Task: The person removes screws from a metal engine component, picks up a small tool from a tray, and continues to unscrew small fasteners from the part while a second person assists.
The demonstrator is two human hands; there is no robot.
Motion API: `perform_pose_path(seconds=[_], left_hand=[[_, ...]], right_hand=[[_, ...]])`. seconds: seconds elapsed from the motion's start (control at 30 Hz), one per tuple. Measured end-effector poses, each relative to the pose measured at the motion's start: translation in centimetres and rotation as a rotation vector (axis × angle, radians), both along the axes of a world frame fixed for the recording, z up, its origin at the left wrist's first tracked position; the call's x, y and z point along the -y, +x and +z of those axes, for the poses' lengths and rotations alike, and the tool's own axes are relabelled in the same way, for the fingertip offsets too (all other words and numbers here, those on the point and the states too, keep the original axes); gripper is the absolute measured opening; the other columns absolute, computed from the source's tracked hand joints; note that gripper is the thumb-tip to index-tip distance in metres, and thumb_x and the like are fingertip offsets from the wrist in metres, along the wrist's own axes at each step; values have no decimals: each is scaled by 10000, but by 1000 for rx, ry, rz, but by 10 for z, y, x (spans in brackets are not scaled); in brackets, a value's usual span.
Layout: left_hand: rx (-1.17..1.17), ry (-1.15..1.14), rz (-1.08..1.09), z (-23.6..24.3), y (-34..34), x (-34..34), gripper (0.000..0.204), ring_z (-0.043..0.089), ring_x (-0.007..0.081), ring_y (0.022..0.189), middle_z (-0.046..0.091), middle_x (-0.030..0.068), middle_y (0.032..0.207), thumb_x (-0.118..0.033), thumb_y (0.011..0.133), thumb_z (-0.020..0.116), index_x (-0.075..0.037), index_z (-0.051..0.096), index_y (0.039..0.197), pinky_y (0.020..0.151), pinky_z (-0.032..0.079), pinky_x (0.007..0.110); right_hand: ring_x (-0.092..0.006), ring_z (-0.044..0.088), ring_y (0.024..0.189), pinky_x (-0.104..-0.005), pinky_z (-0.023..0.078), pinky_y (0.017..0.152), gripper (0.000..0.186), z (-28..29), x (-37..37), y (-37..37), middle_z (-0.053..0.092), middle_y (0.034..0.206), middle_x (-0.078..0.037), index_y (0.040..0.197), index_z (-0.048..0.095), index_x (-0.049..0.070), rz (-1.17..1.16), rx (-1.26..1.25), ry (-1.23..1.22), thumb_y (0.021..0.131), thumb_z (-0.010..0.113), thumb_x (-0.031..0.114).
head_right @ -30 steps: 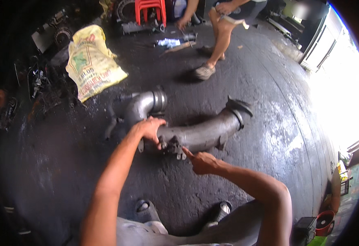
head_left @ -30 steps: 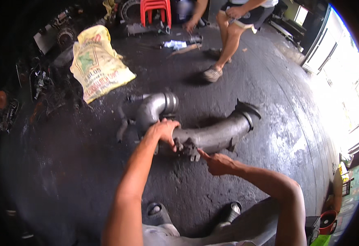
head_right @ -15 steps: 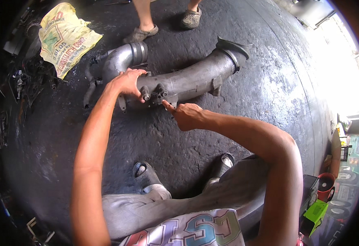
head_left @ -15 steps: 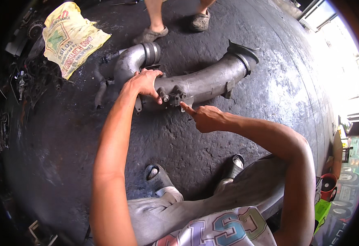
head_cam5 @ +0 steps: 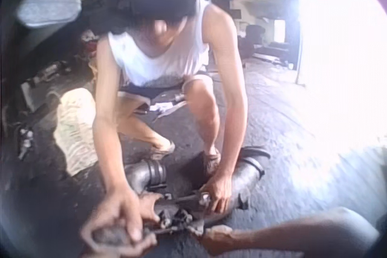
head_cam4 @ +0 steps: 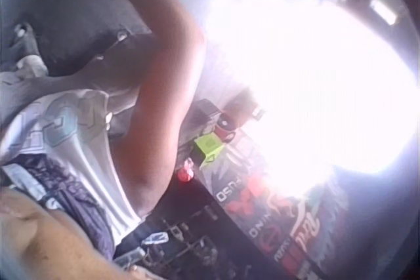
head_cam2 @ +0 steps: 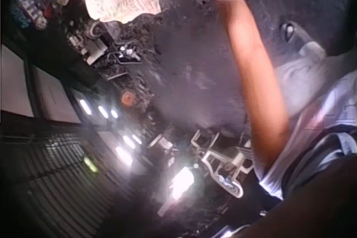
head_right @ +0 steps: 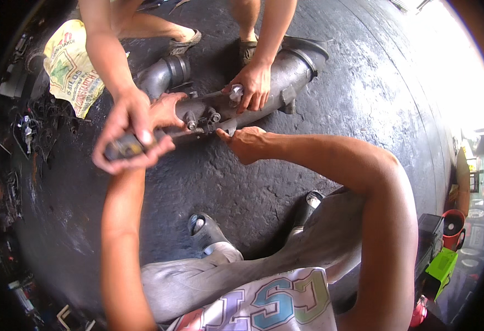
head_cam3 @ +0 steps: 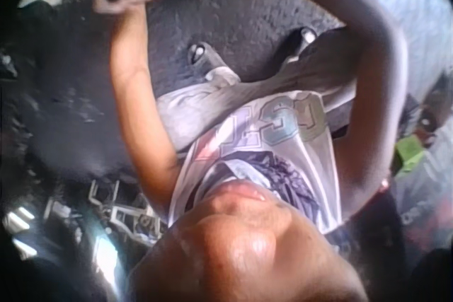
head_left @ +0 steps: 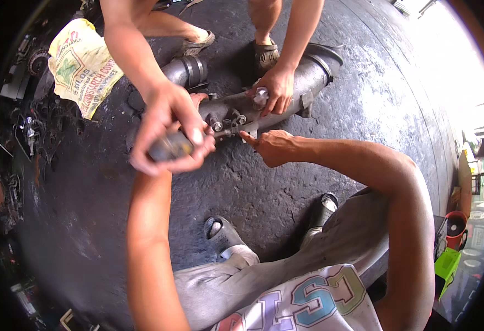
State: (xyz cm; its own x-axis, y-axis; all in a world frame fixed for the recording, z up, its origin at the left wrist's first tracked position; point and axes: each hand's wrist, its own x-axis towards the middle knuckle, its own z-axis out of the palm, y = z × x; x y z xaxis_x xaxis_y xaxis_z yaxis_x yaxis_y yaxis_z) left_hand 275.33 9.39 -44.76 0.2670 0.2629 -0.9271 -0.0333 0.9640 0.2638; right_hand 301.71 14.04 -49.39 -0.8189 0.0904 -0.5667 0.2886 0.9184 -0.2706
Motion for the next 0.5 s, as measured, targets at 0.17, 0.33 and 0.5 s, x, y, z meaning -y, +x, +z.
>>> perform_pose_path(seconds=[0.17,0.33,0.5], left_hand=[[-360,328,-213,12,26,19,585,501,206,1126,542,90,1138,-196,666,762,-44,511,1171,1080,349,417],[-653,677,-463,3,54,27,571,501,204,1114,545,85,1122,-209,678,761,-57,515,1171,1084,346,429],[-1234,986,-803,-40,-2,19,820,487,272,1228,570,139,1239,-410,620,836,-93,518,1306,1082,375,430]], right_hand=[[-331,695,770,-422,545,607,746,-28,0,14,671,784,-192,1408,422,-18,62,34,51,695,619,83],[-304,702,876,-429,564,704,261,-35,-4,33,714,919,-163,918,733,39,243,228,65,672,668,99],[-290,699,899,-421,563,726,255,-37,-10,46,722,950,-133,920,745,68,215,260,100,678,688,124]])
